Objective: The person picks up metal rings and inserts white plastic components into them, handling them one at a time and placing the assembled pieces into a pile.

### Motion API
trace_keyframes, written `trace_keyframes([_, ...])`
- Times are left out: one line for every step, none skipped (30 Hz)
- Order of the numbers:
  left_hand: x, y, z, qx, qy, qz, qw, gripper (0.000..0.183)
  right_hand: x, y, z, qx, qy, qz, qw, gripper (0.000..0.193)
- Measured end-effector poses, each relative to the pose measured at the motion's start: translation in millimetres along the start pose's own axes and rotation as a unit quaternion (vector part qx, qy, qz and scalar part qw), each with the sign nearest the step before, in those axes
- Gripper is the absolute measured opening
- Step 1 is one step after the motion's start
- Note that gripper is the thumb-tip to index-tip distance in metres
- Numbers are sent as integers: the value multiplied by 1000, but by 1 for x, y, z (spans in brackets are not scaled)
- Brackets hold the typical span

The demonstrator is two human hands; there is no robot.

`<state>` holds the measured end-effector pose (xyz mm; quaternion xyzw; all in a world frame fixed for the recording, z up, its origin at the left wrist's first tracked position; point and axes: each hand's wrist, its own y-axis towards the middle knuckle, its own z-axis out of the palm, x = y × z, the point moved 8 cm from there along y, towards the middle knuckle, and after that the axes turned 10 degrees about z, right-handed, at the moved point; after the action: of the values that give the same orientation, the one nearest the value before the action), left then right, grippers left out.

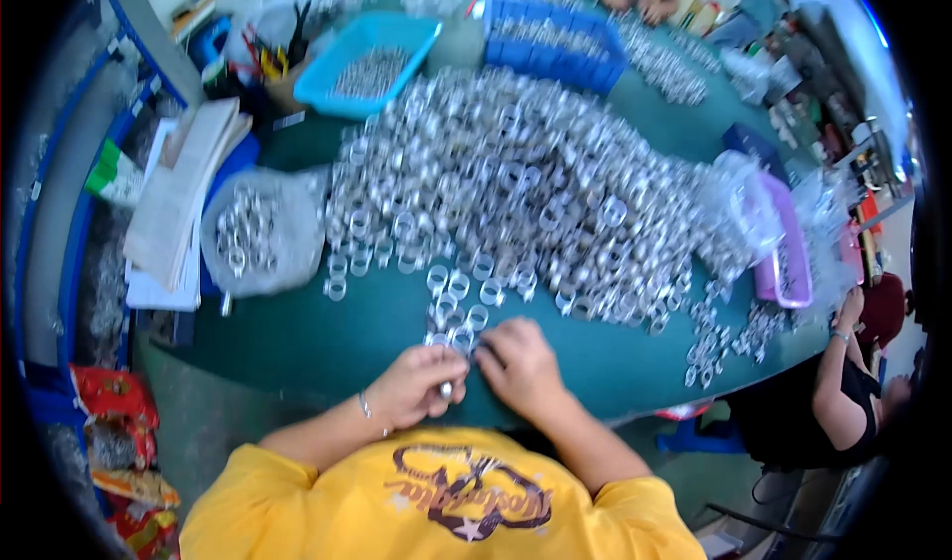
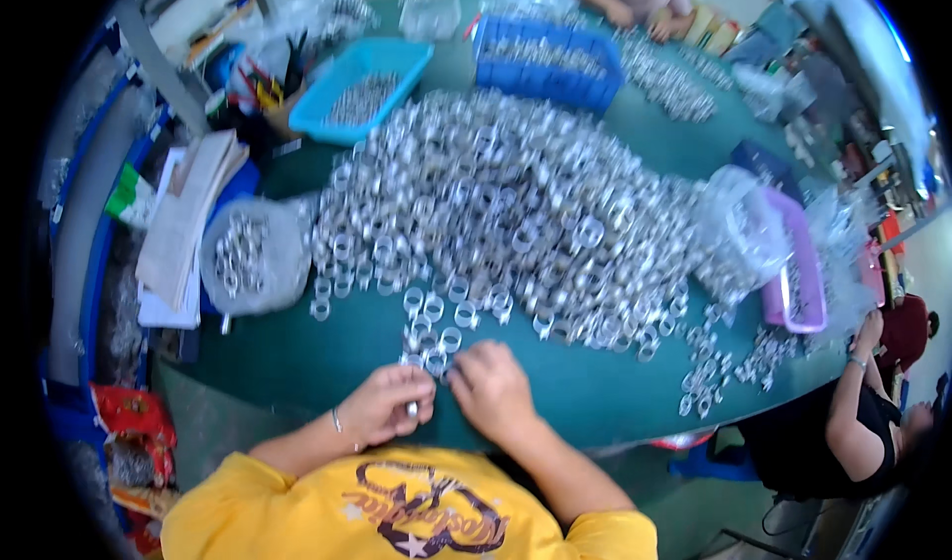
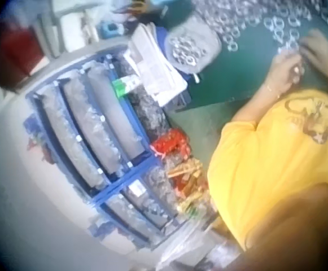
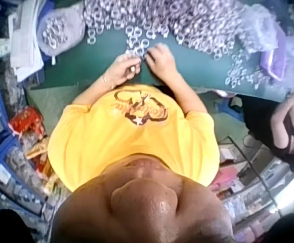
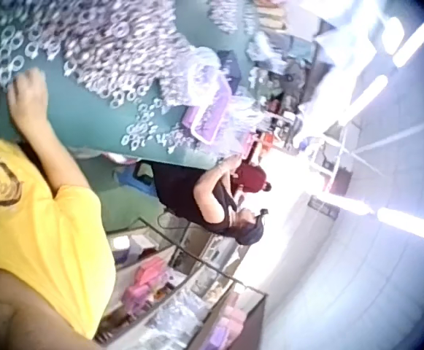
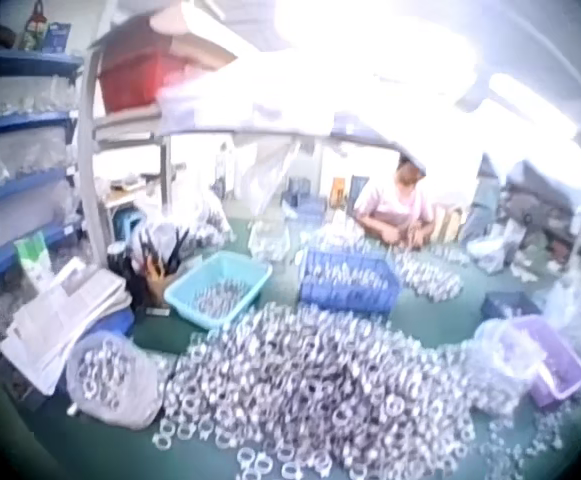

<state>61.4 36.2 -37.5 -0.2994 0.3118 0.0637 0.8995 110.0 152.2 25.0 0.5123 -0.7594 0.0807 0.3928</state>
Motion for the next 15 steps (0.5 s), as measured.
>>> trace_keyframes([-3, 0, 1, -7, 0, 10, 1000, 8, 0, 0, 5, 15, -15, -8, 1000, 9])
trace_keyframes([-7, -1, 0, -17, -3, 20, 1000, 8, 2, 1, 8, 22, -21, -11, 999, 7])
trace_keyframes([-8, -1, -4, -1, 16, 26, 1000, 8, 3, 2, 6, 5, -13, -18, 1000, 7])
trace_keyframes([-9, 0, -9, 9, 33, 30, 999, 8, 0, 2, 6, 3, 7, -3, 1000, 7])
trace_keyframes([-10, 3, -8, -5, 54, 41, 998, 9, -4, 3, 3, 5, 41, 26, 999, 9])
trace_keyframes([-9, 6, -11, -19, 76, 51, 996, 10, -7, 2, 2, 14, 83, 56, 995, 10])
trace_keyframes([-11, 9, -9, -21, 91, 60, 994, 11, -6, 4, -3, 17, 112, 80, 990, 11])
trace_keyframes([-9, 10, -7, -23, 103, 62, 993, 11, -6, 1, -6, 22, 140, 111, 984, 13])
trace_keyframes([-11, 12, -3, -22, 107, 79, 991, 17, -4, -1, -11, 14, 169, 114, 979, 16])
trace_keyframes([-16, 13, 1, -31, 115, 102, 988, 18, -5, 0, -14, 10, 198, 122, 973, 16])
trace_keyframes([-18, 10, 2, -44, 121, 119, 984, 18, -6, -2, -13, 10, 230, 133, 964, 16])
trace_keyframes([-19, 9, 2, -57, 127, 138, 981, 19, -7, -5, -12, 9, 261, 144, 954, 16])
trace_keyframes([-21, 9, -2, -55, 129, 143, 980, 23, -7, -3, -10, 28, 288, 172, 942, 19])
trace_keyframes([-22, 7, -4, -58, 134, 146, 978, 25, -13, -7, -5, 32, 334, 201, 920, 20])
trace_keyframes([-24, 5, -2, -56, 136, 160, 976, 26, -21, -11, 3, 36, 378, 228, 897, 20])
